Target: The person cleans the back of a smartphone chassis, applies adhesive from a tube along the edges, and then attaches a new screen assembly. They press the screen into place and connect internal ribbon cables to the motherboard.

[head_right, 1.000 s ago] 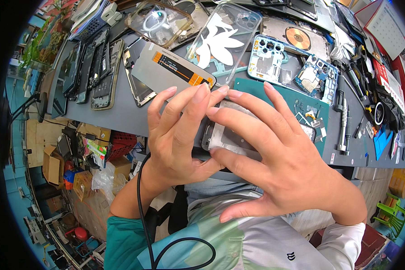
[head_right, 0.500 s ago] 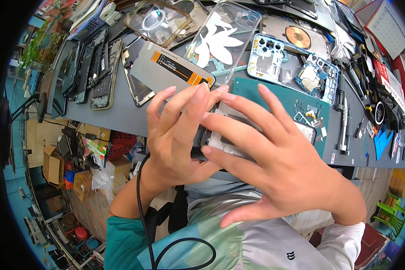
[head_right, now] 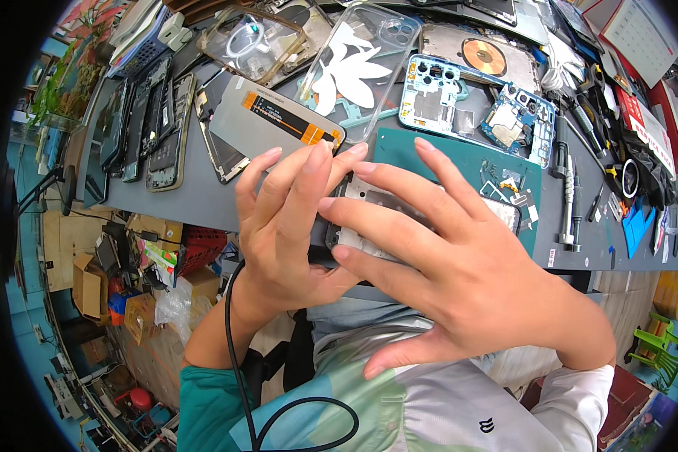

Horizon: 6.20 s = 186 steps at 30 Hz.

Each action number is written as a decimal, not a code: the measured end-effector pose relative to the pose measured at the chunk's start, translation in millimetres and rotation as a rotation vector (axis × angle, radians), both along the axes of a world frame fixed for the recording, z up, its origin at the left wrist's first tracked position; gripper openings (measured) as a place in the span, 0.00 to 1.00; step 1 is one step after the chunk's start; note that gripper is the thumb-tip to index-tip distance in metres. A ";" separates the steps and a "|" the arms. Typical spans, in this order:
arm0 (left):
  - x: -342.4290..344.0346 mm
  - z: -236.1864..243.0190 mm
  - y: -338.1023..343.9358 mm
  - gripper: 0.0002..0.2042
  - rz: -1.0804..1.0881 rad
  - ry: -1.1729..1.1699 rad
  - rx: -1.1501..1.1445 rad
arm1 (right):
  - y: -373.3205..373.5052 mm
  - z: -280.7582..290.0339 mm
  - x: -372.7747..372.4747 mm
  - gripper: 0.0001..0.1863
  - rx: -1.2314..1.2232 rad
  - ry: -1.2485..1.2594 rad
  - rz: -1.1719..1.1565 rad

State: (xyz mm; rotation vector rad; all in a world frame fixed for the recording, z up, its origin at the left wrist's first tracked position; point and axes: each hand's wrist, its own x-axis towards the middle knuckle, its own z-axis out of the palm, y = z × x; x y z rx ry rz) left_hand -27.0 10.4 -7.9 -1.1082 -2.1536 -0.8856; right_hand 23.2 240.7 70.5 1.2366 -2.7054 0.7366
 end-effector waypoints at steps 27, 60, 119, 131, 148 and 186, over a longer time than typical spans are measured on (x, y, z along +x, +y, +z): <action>-0.6 4.3 -1.1 0.49 0.005 0.013 -0.033 | -13.6 -5.4 20.4 0.26 -0.018 0.096 -0.018; -0.3 6.0 -0.6 0.54 0.005 0.001 -0.092 | -4.2 -8.9 43.5 0.26 -0.117 0.020 0.131; 21.5 17.3 15.6 0.14 -0.097 0.100 -0.328 | 76.3 -6.1 126.4 0.29 -0.521 -0.283 0.158; 17.8 17.2 20.0 0.12 -0.121 0.149 -0.294 | 32.4 -29.5 105.6 0.16 -0.302 0.197 -0.007; 3.5 1.4 -9.5 0.06 -0.037 0.127 0.296 | 59.3 -42.2 75.8 0.19 -0.208 0.382 -0.547; 8.9 -0.3 -10.8 0.17 -0.034 0.070 0.145 | 77.4 -62.1 77.0 0.13 -0.535 0.442 -0.572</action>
